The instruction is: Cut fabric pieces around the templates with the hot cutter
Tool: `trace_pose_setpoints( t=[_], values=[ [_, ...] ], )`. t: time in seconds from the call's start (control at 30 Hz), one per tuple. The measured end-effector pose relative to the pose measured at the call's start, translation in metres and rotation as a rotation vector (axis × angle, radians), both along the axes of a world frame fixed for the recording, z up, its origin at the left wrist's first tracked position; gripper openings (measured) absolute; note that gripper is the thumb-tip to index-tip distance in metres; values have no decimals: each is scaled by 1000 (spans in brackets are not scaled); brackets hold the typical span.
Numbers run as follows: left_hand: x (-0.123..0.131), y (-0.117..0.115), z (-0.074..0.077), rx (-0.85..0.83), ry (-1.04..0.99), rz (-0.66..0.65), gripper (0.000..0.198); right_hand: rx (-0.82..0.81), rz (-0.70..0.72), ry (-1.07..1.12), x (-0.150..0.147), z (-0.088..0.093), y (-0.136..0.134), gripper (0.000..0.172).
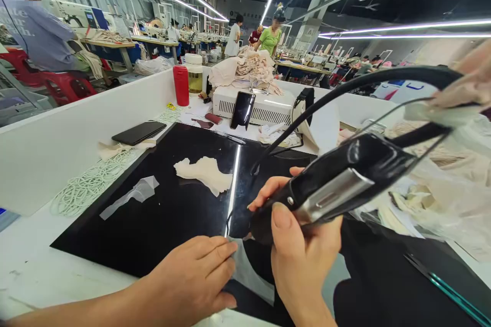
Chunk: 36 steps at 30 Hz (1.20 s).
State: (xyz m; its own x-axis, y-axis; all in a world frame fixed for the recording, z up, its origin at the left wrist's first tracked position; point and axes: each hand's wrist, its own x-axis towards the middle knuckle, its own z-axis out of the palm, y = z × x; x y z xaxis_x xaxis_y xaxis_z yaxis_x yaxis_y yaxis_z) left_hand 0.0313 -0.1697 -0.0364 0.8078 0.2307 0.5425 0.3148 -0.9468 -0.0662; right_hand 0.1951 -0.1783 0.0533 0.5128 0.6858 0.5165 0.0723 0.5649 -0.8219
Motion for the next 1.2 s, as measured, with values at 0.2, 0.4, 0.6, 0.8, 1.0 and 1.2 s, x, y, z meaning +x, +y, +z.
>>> trace_pose_setpoints(
  t=[0.2,0.4,0.6,0.8,1.0,1.2],
  values=[
    [1,0,2,6,-24,19,40,29,45,40,-4,-8,2,37],
    [0,-2,-2,-7,-20,23,38,47,29,47,-2,-8,4,36],
    [-1,-1,-1,-14,-26,18,39,48,17,54,-2,-9,5,36],
    [-1,0,3,-25,-12,13,38,42,15,51,-1,-11,3,29],
    [-1,0,3,-17,1,9,39,39,99,111,-4,-6,4,32],
    [-1,-1,-1,-23,-7,4,38,51,117,125,-9,-10,6,36]
  ],
)
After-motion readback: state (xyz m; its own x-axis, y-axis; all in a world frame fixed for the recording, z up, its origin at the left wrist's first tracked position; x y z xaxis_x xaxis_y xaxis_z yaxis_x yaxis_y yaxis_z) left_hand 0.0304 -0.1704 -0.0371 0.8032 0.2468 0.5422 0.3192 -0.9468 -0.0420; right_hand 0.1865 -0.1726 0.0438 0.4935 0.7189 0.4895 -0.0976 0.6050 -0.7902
